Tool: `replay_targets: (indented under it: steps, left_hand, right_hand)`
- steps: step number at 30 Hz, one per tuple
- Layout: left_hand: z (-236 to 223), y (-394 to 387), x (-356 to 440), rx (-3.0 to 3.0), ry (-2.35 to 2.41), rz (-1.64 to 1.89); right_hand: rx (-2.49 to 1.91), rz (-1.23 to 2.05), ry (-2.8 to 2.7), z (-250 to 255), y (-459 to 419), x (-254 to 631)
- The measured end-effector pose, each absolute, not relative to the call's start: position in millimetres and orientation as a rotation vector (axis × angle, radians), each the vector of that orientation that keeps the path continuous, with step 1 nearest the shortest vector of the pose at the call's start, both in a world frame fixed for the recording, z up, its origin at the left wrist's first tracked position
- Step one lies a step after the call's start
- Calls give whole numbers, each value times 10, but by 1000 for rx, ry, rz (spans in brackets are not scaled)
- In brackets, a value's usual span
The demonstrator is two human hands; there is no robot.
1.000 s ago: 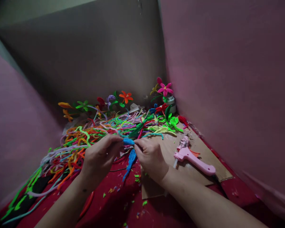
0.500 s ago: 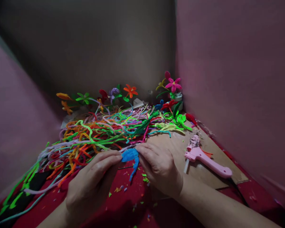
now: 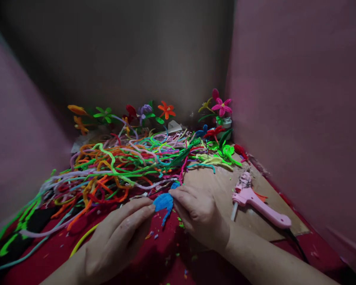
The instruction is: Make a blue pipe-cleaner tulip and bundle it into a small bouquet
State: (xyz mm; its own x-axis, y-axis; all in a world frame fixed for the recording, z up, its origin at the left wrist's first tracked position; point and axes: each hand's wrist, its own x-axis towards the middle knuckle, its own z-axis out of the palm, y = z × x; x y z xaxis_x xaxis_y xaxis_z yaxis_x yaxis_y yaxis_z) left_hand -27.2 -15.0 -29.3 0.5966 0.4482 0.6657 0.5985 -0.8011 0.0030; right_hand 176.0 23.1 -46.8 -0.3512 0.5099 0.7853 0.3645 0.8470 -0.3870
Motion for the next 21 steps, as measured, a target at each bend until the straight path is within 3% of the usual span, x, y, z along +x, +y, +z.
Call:
replay_targets:
  steps: [4, 7, 14, 21]
  left_hand:
    - [-70, -142, -177, -2784, -1039, -1226]
    - [66, -90, -113, -2809, -1421, -1449]
    - [68, -18, 15, -2856, -1735, -1534]
    - [235, -47, -159, -2516, -1719, -2688]
  right_hand:
    - [-648, 95, -2024, -493, 248, 1789]
    - [-630, 48, -2063, -500, 255, 1799]
    - [-594, -106, -2128, -468, 251, 1803]
    - [-623, -59, -2102, -490, 276, 1808]
